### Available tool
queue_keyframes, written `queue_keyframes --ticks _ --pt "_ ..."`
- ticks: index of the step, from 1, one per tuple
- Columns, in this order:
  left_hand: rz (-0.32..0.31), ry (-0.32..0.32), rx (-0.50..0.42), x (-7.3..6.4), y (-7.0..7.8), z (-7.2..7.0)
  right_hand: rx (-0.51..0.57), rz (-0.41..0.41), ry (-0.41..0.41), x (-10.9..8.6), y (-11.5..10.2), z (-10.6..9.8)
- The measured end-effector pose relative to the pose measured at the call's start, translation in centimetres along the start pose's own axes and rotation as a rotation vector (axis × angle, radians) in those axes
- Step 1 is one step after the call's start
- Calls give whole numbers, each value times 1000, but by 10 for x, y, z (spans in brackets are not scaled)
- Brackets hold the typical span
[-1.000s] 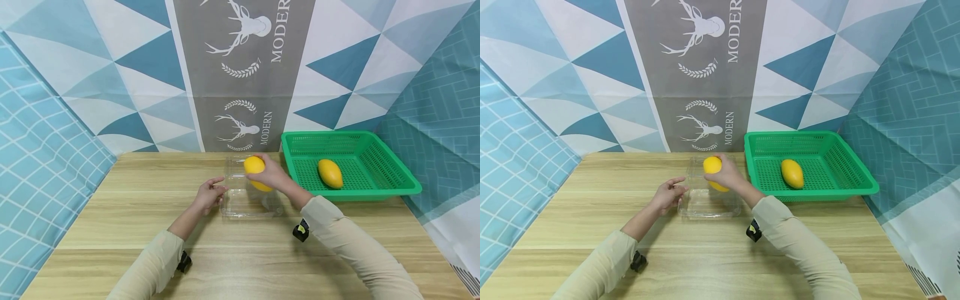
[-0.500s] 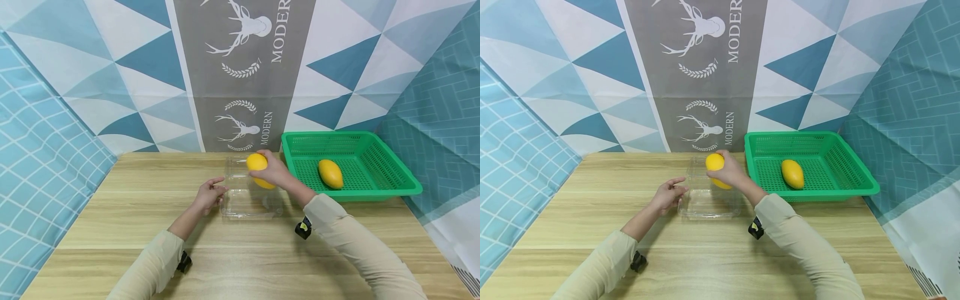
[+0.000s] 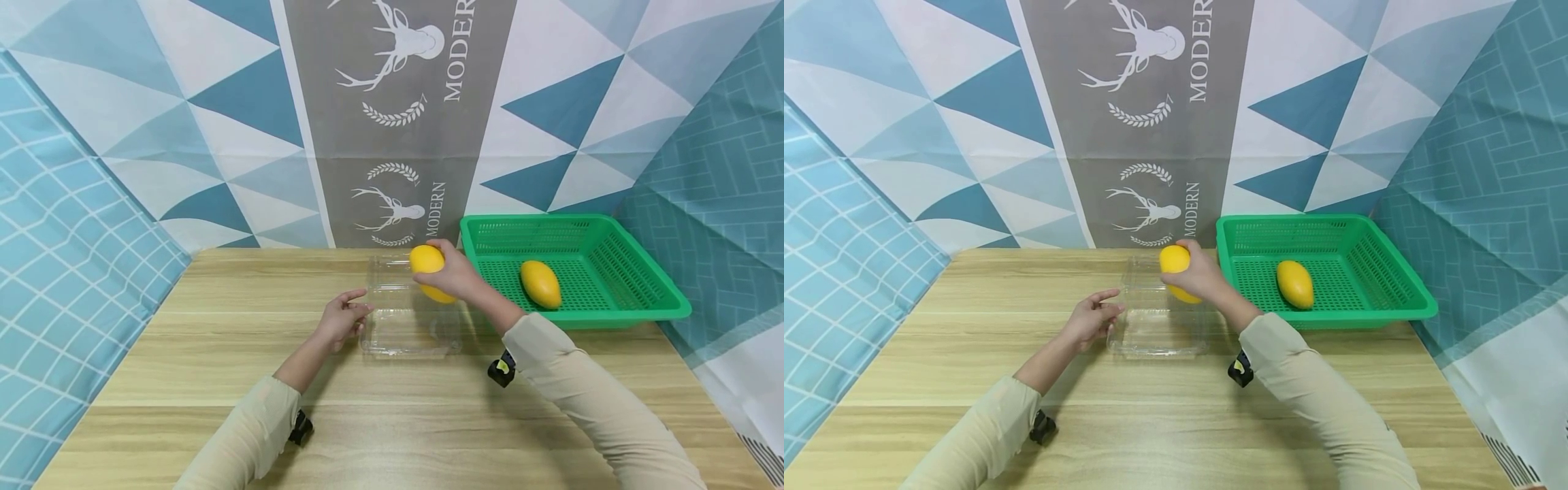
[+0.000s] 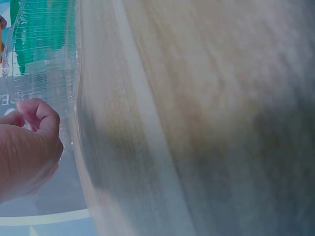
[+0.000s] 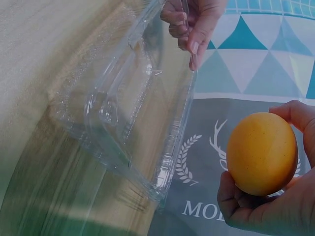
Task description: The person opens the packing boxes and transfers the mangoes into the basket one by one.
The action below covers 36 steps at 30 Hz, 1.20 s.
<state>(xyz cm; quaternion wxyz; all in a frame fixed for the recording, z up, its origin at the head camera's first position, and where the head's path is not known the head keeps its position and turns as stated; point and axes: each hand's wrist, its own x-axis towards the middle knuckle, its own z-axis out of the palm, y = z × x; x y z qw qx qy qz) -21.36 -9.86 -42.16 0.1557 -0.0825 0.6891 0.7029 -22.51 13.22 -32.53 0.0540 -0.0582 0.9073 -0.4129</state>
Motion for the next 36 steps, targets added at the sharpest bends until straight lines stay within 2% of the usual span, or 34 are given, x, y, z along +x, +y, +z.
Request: queue_keyframes --ticks 12,36 --pt "2 2 7 -1 0 0 32 -6 6 -2 2 -11" --pt "10 7 -2 -1 -1 1 -7 29 21 -4 10 -30"
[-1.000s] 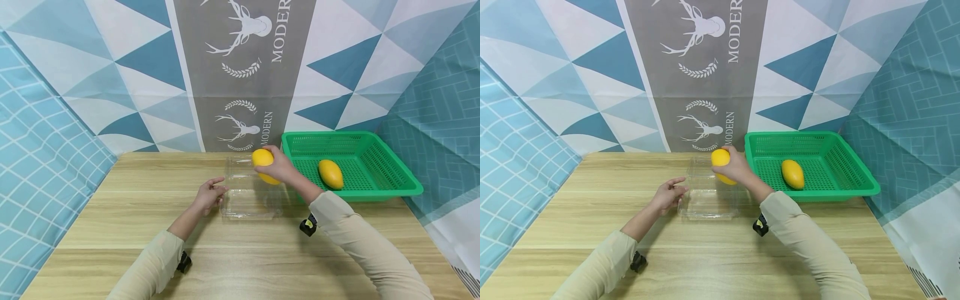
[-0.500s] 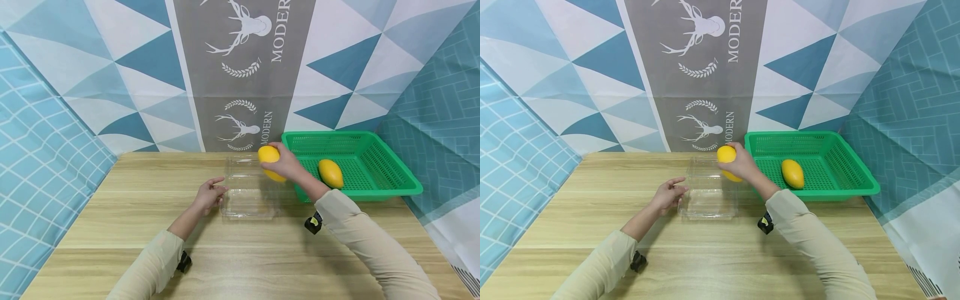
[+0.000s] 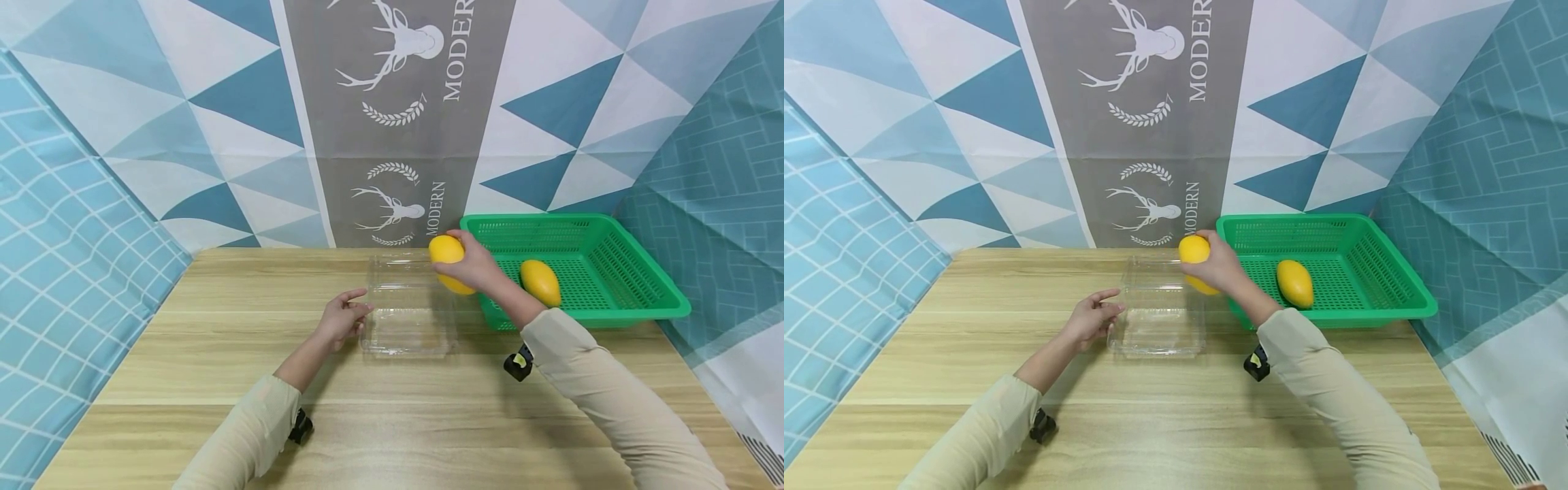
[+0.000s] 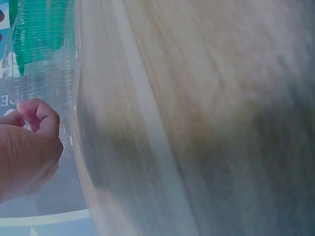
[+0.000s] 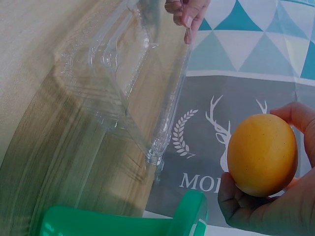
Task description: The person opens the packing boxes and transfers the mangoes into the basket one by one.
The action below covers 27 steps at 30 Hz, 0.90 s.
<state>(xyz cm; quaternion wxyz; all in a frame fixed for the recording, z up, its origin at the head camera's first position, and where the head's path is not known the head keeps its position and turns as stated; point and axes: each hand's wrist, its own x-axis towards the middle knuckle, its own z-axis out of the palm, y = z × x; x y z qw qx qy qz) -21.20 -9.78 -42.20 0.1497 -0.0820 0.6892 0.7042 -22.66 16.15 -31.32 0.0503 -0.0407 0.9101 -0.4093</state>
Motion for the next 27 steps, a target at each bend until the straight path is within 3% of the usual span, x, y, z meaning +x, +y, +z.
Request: queue_keyframes --ticks 27 --pt "-5 4 1 -1 2 1 -17 72 29 -2 13 -14"
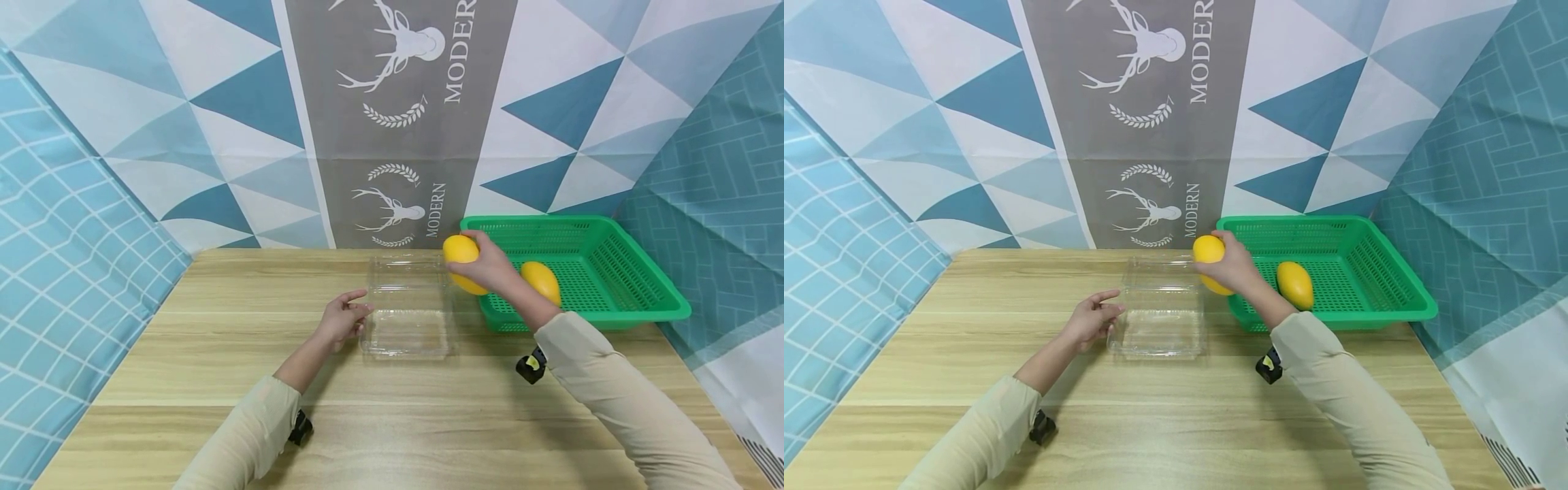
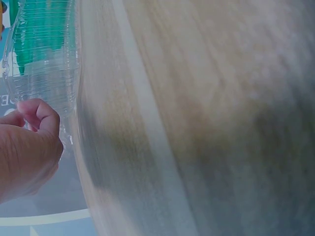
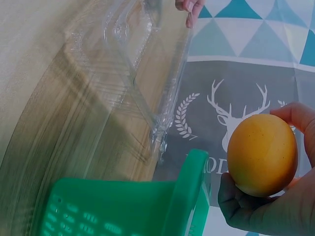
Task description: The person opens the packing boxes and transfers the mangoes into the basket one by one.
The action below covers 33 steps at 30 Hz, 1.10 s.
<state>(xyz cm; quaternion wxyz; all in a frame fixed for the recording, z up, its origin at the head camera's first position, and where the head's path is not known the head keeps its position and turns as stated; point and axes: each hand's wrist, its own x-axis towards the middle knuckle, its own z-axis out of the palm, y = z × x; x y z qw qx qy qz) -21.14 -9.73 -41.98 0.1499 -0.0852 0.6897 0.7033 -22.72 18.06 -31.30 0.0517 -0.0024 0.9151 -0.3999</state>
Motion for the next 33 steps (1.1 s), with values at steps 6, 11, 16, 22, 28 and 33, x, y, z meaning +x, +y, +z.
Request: queue_keyframes --ticks 6,11,16,22,28,33 --pt "1 0 1 0 0 0 4 -5 6 0 4 -2" --pt "-1 -1 -5 0 0 0 -2 -7 10 -1 4 -4" --pt "1 -1 4 0 0 0 -11 -13 17 -2 6 -7" --pt "5 -6 11 0 -1 0 -17 -19 15 -2 9 -10" --pt "6 -10 14 0 -1 0 -21 -12 17 -2 11 -10" --pt "3 -3 13 0 -2 -1 -19 -1 18 -2 13 -11"
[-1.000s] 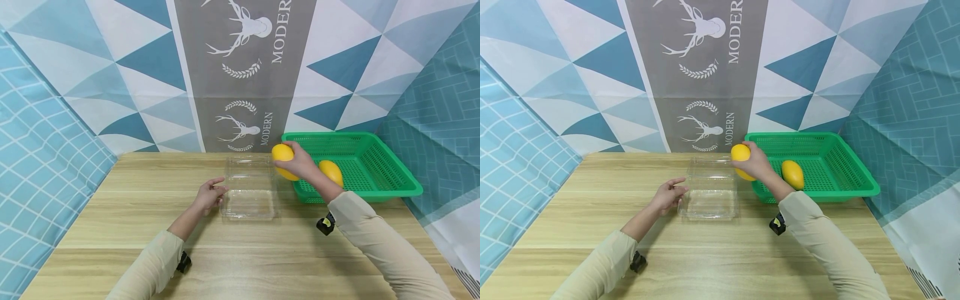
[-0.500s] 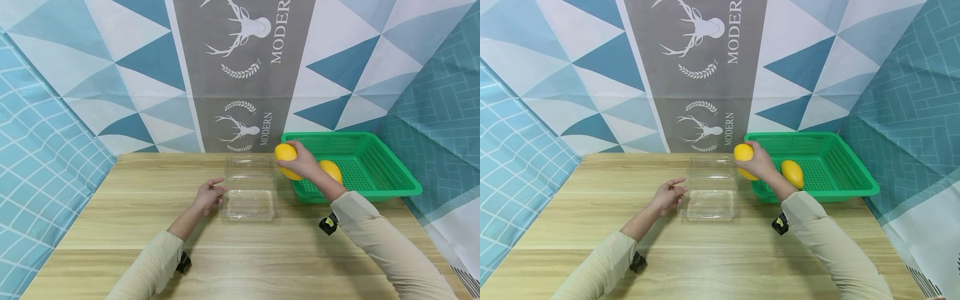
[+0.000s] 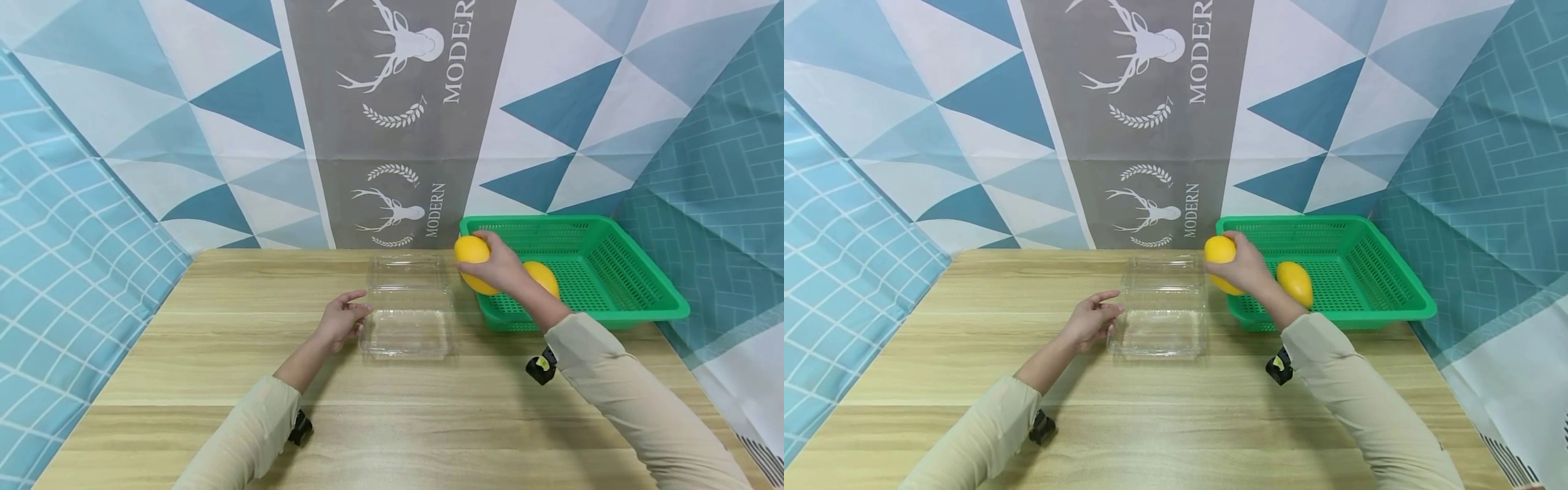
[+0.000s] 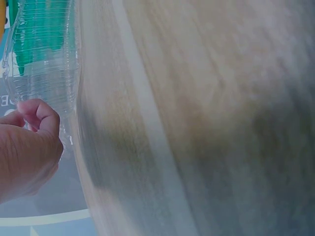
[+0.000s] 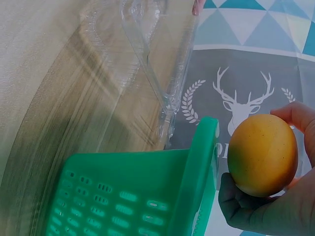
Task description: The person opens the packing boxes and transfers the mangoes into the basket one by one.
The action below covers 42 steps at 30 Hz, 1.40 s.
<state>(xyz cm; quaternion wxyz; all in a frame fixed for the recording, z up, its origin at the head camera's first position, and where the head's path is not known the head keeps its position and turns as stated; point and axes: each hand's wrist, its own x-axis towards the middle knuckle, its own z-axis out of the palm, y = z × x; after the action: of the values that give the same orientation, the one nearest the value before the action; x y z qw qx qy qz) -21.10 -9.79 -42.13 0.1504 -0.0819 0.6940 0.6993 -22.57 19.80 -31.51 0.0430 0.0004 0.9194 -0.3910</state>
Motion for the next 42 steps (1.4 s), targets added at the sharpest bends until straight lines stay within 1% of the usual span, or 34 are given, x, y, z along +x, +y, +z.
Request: queue_keyframes --ticks 9,15,24,42 --pt "1 1 -11 0 0 1 -12 4 -4 -1 1 -3" --pt "3 -15 -5 -1 0 0 -6 11 -4 -3 5 -7" --pt "10 -11 -11 -2 1 1 -11 15 7 -5 11 -10" --pt "-2 -9 -19 -1 0 0 -32 5 16 -7 22 -18"
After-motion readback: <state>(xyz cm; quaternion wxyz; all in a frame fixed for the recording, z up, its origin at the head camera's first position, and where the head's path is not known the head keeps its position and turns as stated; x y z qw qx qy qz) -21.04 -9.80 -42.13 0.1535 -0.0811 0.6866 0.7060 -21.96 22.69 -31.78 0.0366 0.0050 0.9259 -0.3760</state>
